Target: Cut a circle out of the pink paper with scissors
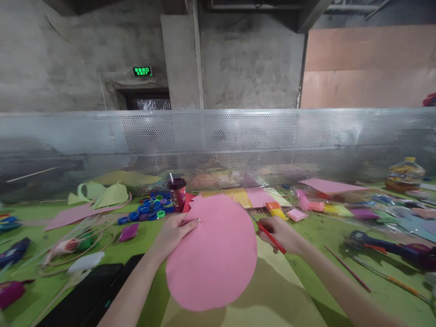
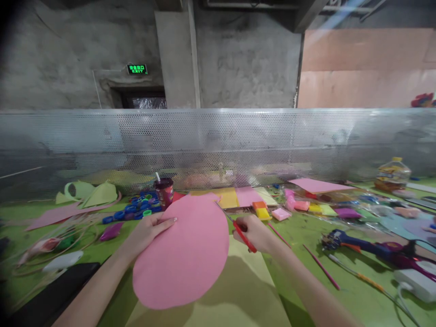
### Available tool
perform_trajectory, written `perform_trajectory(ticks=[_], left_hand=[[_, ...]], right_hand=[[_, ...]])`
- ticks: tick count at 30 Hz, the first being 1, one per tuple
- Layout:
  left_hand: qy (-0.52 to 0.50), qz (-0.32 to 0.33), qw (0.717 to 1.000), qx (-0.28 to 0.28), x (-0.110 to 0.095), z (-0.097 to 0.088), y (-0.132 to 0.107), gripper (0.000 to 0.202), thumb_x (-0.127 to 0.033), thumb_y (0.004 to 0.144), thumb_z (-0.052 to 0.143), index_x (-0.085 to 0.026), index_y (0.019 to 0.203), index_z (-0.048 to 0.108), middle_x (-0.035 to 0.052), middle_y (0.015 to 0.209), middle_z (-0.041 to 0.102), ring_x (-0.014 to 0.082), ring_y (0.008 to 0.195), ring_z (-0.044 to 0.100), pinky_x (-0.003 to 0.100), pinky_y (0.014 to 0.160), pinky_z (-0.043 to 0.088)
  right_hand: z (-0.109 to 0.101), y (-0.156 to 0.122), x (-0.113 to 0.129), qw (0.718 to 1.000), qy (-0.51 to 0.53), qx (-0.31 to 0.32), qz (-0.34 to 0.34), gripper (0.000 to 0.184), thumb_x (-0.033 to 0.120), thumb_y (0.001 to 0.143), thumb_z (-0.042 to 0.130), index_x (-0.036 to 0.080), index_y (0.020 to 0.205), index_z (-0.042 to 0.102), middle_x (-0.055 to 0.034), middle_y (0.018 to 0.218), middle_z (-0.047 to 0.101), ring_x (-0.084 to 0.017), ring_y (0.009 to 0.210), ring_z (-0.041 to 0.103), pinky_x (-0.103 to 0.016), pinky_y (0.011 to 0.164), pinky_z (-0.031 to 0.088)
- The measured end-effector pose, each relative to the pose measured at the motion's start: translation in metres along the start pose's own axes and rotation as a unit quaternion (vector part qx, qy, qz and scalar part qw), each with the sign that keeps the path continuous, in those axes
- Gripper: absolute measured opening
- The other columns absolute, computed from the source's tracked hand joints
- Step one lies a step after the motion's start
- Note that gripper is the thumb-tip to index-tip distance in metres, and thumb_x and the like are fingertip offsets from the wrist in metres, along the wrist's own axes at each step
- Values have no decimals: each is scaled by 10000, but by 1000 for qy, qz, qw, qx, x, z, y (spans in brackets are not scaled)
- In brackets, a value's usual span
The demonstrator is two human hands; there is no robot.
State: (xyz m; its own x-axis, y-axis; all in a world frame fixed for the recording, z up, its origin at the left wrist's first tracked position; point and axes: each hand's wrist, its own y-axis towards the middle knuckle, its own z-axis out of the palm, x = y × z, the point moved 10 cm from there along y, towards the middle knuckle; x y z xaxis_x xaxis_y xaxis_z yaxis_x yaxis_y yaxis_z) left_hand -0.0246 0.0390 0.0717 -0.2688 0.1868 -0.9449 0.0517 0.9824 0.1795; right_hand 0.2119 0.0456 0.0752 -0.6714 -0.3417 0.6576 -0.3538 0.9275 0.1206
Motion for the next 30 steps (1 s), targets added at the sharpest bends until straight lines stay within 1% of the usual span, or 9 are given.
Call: perform_trajectory(ticks=[4,10,15,22,30], left_hand=[[5,0,1000,-3,1,-1,0,305,-433,693,580,-165,830,634,33,791,677,192,674,599,256,576,410],[37,8,999,-9,2,-3,1,317,-445,692,570,-167,824,644,38,813,682,195,677,600,256,574,411],[43,11,999,-14,0,-5,2,306,-441,693,566,-173,816,650,31,799,682,193,683,597,254,581,413],[37,11,999,-12,1,-3,2,304,-444,691,568,-169,794,647,26,757,675,188,650,593,253,562,405],[37,6,999,-9,1,-2,1,324,-450,685,570,-169,827,647,43,813,683,201,686,607,268,586,425]], right_hand=[[0,-1,-1,1000,3,2,8,94,183,656,425,164,573,383,58,501,395,-37,360,411,-151,311,354],[4,0,-4,999,44,22,8,117,225,670,422,172,580,369,79,459,346,-42,346,397,-172,314,405],[4,1,-7,999,36,20,10,80,197,646,420,166,585,377,68,502,382,-37,349,408,-161,297,392],[5,2,-7,1000,22,19,4,127,244,683,429,165,596,379,67,506,389,-40,346,433,-162,312,406],[4,0,-5,1000,19,20,6,128,240,677,430,167,589,372,65,510,389,-37,346,426,-159,306,394]])
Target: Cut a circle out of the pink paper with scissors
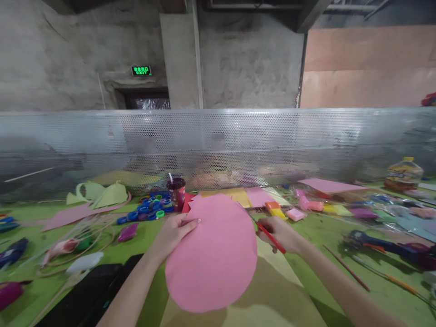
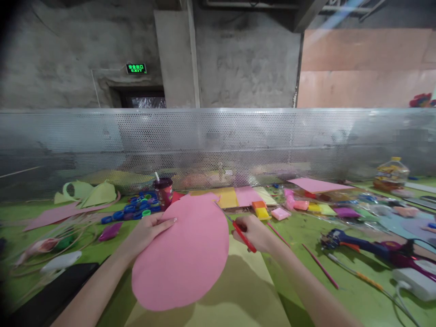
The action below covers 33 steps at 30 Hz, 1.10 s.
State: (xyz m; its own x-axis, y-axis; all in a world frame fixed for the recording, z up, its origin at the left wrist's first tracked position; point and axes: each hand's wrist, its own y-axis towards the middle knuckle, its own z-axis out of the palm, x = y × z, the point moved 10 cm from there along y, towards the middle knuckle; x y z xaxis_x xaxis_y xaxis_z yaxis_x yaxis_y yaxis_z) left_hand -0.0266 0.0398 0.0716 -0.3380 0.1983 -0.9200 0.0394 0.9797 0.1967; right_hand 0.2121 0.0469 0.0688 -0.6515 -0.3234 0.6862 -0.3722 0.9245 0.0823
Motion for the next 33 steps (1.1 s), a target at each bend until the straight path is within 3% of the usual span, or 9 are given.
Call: perform_trajectory(ticks=[14,33], left_hand=[[-7,1,1000,6,-2,1,-2,336,-458,686,565,-168,837,637,48,823,683,213,705,611,274,595,433],[38,10,999,-5,-2,-4,0,337,-484,677,556,-171,772,640,47,828,676,223,729,602,284,622,426]], right_hand=[[-3,-2,4,1000,-25,-11,-3,72,163,652,416,157,581,406,47,507,404,-38,371,402,-150,320,327],[-10,1,-9,999,-28,-18,19,86,197,646,481,164,573,448,44,496,430,-36,358,386,-151,302,312]])
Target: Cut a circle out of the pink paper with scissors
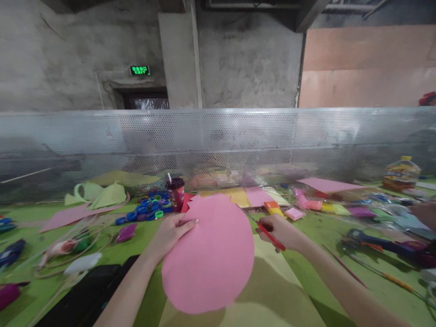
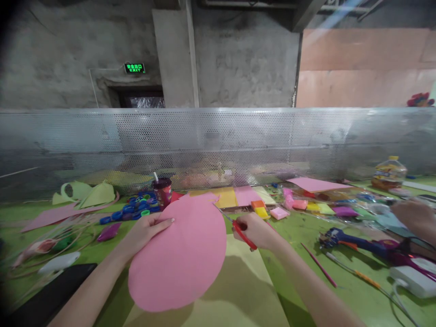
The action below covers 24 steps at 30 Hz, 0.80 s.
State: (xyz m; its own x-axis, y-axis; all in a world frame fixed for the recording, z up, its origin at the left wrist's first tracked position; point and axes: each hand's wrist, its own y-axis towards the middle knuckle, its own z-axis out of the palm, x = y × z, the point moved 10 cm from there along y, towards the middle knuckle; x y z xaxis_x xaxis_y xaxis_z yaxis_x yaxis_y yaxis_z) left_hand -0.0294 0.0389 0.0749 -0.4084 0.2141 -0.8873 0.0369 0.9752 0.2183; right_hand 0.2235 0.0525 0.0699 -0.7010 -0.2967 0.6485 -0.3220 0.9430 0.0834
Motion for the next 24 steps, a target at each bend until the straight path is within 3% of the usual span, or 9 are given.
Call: perform_trajectory(ticks=[5,9,13,17,21,24], left_hand=[[7,-3,1000,1,0,0,-1,347,-484,675,549,-170,795,634,51,837,676,234,746,604,290,632,429],[3,18,1000,23,-5,4,0,323,-456,689,537,-181,842,610,48,862,665,245,785,602,306,667,431],[7,33,998,58,-8,13,-2,318,-434,689,550,-196,898,575,57,974,635,246,871,589,304,724,423],[31,21,996,84,-5,25,-5,352,-435,661,569,-207,930,565,63,1011,623,254,910,576,299,728,420],[43,74,993,77,-15,32,-5,263,-394,663,573,-217,857,570,46,934,633,239,890,574,292,753,410],[50,100,992,51,-22,30,-5,262,-391,671,585,-221,869,569,37,939,631,232,898,571,288,772,406]], right_hand=[[-1,2,-11,999,26,22,26,239,392,668,558,167,646,480,23,536,494,-79,403,473,-200,358,398],[-7,7,-12,1000,-16,1,-13,336,352,553,693,176,625,416,53,539,444,-67,467,454,-174,398,365],[-10,10,-13,999,41,-25,-9,305,408,650,615,175,680,421,56,569,423,-63,460,439,-195,429,408],[-4,10,0,990,130,-31,-34,268,396,685,577,162,742,458,38,615,468,-79,502,475,-215,469,443],[6,4,18,989,125,-30,-70,251,378,680,589,149,774,546,-2,691,559,-90,561,495,-209,493,415],[11,-1,29,978,191,-7,-79,289,403,682,589,145,810,565,-16,740,577,-101,618,519,-221,563,434]])
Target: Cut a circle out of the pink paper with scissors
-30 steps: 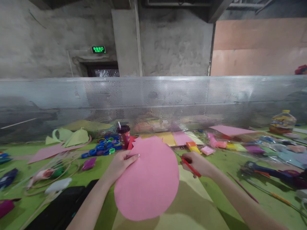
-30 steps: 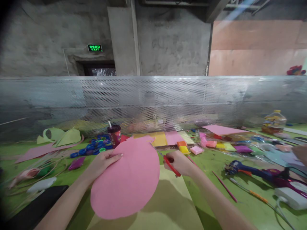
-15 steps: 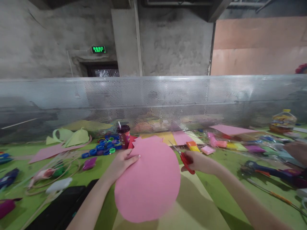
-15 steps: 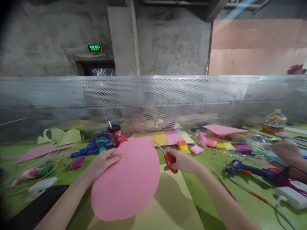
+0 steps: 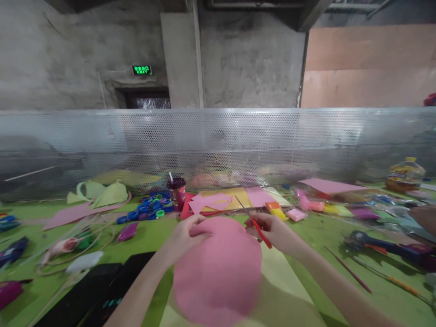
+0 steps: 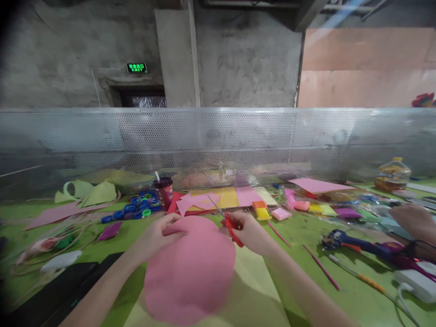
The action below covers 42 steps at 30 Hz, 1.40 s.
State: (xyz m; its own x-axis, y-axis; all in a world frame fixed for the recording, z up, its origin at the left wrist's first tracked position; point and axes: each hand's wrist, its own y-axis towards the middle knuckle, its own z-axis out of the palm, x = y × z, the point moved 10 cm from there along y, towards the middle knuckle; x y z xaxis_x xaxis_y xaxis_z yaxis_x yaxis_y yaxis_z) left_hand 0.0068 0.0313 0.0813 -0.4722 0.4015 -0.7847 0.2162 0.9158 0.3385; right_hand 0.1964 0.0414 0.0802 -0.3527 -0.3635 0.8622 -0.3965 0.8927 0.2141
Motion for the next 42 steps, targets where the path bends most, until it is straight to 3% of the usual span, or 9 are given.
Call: perform_trajectory(ticks=[4,8,12,15,19,22,26,33,42], left_hand=[[44,8,998,-52,-6,-13,-1,350,-410,636,630,-233,934,579,43,1001,628,258,947,557,317,813,400],[25,-9,996,-86,-6,-19,-2,448,-396,630,643,-235,1031,524,64,1101,586,254,960,560,343,815,419],[-85,-8,990,-110,-8,-21,-1,686,-354,612,664,-209,1211,362,86,1072,595,239,940,578,330,782,452],[-185,-19,972,-146,-3,-31,-1,851,-337,584,687,-179,1294,246,97,1048,612,242,956,578,334,786,462],[-250,-66,951,-168,12,-39,-3,603,-387,646,643,-153,1171,460,116,1073,620,239,950,589,332,797,464],[-301,-83,946,-92,18,-18,2,460,-401,684,612,-122,1048,575,133,1051,635,249,917,603,335,737,491],[-312,-118,936,-115,33,-4,1,433,-390,651,653,-120,988,622,120,944,678,247,827,631,310,631,510],[-301,-91,925,-213,38,-27,-3,432,-369,601,699,-111,944,652,107,930,688,248,852,633,311,715,506],[-250,-150,936,-199,41,-40,-10,381,-349,551,727,-81,814,663,129,786,701,246,643,651,322,574,519]], right_hand=[[0,-4,8,997,73,0,8,342,411,669,598,143,878,554,-25,782,576,-106,634,529,-225,570,436],[3,-5,14,999,9,14,-35,260,378,670,601,155,798,561,-2,745,555,-99,632,498,-211,564,408],[-7,-4,13,994,-73,-54,-66,237,372,708,561,163,639,472,42,576,439,-73,523,398,-201,488,343],[-19,-5,17,993,6,-95,-70,242,390,683,584,166,698,495,11,654,528,-100,582,473,-218,531,389],[-41,-9,9,974,130,-183,-16,310,403,605,666,167,769,551,-26,740,616,-139,647,548,-251,603,439],[-47,-10,-3,956,187,-228,14,352,413,558,710,156,747,560,-36,704,620,-142,612,556,-257,589,447],[-33,-4,-12,959,210,-187,25,339,395,564,715,151,738,557,-20,645,609,-130,570,550,-251,561,444],[-19,2,-15,979,158,-123,34,251,385,654,629,155,677,533,14,532,564,-104,480,528,-234,512,431],[-36,1,-13,983,113,-140,42,141,288,643,533,182,607,447,61,440,433,-74,415,450,-209,466,436]])
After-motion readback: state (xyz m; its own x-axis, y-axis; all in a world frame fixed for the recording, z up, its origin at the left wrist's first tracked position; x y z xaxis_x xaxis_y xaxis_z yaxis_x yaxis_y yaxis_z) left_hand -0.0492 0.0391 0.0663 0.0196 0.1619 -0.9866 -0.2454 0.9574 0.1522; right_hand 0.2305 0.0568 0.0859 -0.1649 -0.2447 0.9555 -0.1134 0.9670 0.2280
